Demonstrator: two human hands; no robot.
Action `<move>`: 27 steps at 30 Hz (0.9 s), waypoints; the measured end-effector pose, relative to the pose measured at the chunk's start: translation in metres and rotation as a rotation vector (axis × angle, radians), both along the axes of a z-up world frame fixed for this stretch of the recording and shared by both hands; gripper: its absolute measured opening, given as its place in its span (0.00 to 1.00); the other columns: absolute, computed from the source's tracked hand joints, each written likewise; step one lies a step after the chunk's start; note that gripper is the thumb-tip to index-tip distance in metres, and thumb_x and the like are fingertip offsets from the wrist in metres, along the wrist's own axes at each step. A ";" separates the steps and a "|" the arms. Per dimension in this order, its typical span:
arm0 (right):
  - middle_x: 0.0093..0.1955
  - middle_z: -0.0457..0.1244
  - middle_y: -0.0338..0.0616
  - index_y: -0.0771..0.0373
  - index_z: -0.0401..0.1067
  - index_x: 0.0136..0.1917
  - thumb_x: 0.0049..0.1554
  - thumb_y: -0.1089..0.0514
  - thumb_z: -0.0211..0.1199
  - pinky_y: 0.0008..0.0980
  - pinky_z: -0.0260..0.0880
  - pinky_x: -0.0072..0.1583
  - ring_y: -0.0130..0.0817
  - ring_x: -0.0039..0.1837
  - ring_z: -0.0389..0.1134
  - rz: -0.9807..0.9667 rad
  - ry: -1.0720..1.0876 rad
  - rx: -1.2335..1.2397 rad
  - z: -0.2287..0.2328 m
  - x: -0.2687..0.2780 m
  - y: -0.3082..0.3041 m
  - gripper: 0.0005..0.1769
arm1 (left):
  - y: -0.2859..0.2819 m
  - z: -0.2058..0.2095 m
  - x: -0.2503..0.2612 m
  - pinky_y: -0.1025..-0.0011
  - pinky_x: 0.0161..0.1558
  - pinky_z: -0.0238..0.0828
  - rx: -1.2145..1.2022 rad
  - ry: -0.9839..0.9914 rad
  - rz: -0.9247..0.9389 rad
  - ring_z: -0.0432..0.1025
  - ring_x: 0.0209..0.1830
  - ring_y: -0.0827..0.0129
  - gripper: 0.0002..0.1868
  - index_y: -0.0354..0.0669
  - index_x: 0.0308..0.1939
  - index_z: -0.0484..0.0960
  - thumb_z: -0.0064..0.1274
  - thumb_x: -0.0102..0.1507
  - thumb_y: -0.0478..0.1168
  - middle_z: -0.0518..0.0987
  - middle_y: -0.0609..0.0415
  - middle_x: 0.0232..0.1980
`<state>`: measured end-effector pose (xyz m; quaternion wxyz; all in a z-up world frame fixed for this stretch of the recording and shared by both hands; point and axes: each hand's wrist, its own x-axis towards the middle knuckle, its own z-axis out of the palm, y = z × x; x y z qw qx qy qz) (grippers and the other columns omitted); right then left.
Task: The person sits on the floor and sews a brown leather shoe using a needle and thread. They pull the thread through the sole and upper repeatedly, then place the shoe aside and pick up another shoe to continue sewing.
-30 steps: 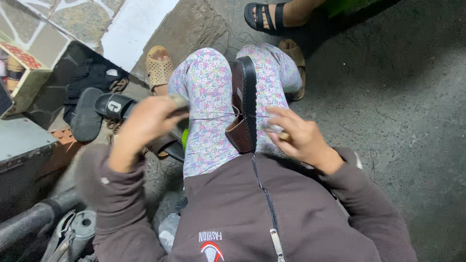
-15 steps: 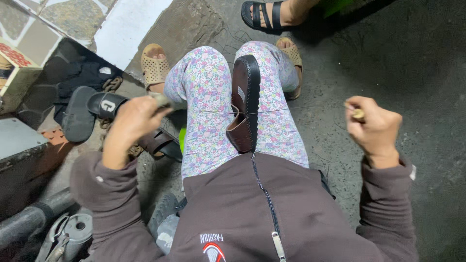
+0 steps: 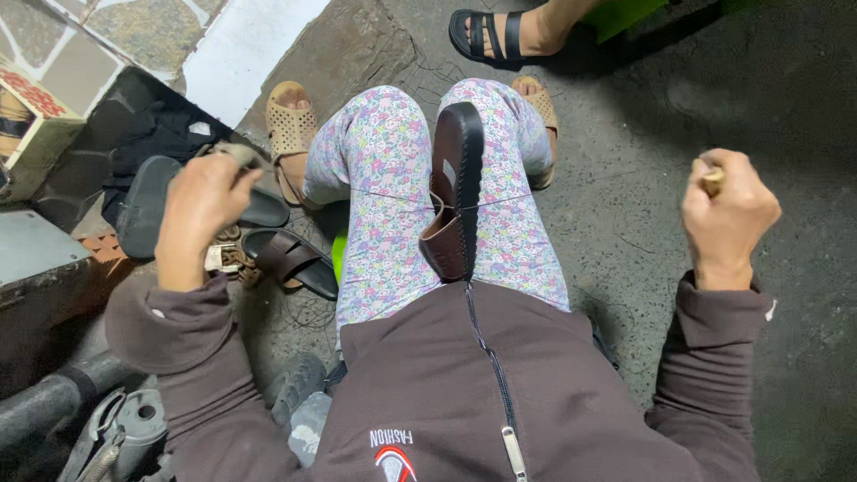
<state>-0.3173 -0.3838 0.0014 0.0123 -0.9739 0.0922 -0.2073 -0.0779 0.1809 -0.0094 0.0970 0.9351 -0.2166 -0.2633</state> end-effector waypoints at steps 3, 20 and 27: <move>0.53 0.61 0.45 0.61 0.77 0.56 0.61 0.64 0.65 0.22 0.70 0.34 0.29 0.43 0.66 -0.016 0.164 -0.213 0.034 0.032 0.045 0.09 | -0.016 0.024 -0.007 0.48 0.32 0.68 -0.008 -0.218 0.008 0.73 0.36 0.40 0.11 0.41 0.46 0.76 0.51 0.67 0.45 0.79 0.37 0.36; 0.39 0.64 0.52 0.71 0.68 0.43 0.59 0.73 0.56 0.31 0.68 0.42 0.36 0.39 0.63 0.440 -0.164 0.845 0.064 0.129 0.161 0.03 | -0.075 0.063 -0.030 0.70 0.39 0.67 -0.716 0.077 -0.201 0.73 0.30 0.68 0.07 0.39 0.44 0.78 0.49 0.64 0.35 0.78 0.55 0.29; 0.49 0.59 0.58 0.73 0.65 0.46 0.48 0.80 0.51 0.45 0.66 0.55 0.49 0.51 0.61 0.658 -0.471 0.714 0.093 0.127 0.211 0.12 | -0.138 0.081 -0.066 0.83 0.14 0.49 -1.693 0.739 0.604 0.61 0.13 0.76 0.04 0.42 0.44 0.74 0.45 0.67 0.31 0.76 0.47 0.26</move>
